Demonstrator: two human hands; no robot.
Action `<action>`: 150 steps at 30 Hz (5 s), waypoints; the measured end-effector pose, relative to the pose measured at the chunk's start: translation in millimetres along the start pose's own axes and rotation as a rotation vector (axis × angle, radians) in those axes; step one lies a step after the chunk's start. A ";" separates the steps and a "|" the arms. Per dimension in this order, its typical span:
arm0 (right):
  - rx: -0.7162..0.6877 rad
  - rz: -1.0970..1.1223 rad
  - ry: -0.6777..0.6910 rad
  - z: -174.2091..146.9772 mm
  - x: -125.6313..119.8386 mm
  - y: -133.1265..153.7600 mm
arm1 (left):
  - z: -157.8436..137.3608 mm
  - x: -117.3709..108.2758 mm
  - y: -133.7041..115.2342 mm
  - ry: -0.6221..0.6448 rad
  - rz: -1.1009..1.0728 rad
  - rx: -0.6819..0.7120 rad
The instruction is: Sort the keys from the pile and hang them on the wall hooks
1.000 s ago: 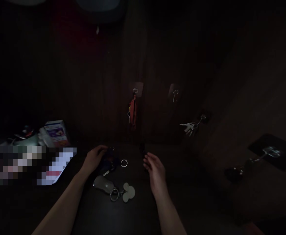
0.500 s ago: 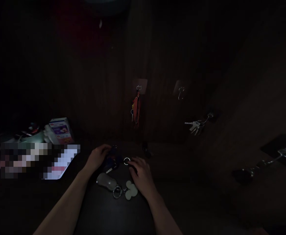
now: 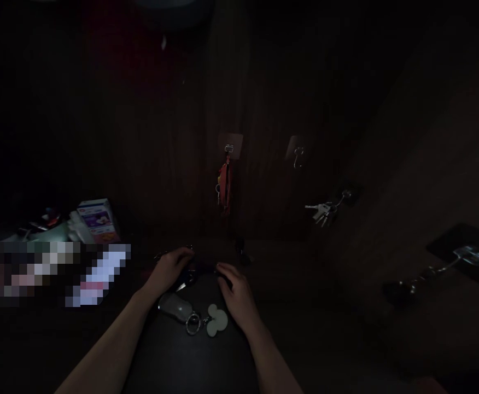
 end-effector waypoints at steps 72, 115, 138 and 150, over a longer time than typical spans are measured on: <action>0.203 0.696 -0.324 -10.2 -21.3 3.2 | -3.3 35.4 -50.5 0.050 -0.354 0.119; -0.153 0.175 -0.648 139.9 -89.0 162.9 | 1.8 25.5 -25.7 0.037 -0.141 0.092; -0.105 0.346 -0.507 136.5 -66.2 134.1 | -0.9 29.6 -21.9 0.063 -0.102 0.087; -0.004 0.808 -0.284 112.1 -57.1 93.8 | -2.2 27.9 -22.5 0.078 -0.105 0.071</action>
Point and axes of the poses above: each hand's wrist, its own z-axis towards the middle knuckle, its own x-axis out of the palm, y = z × x, the point moved 6 cm from there along z, towards the middle knuckle, and after that the axes turned 13 degrees about x, right-handed, at the moved point
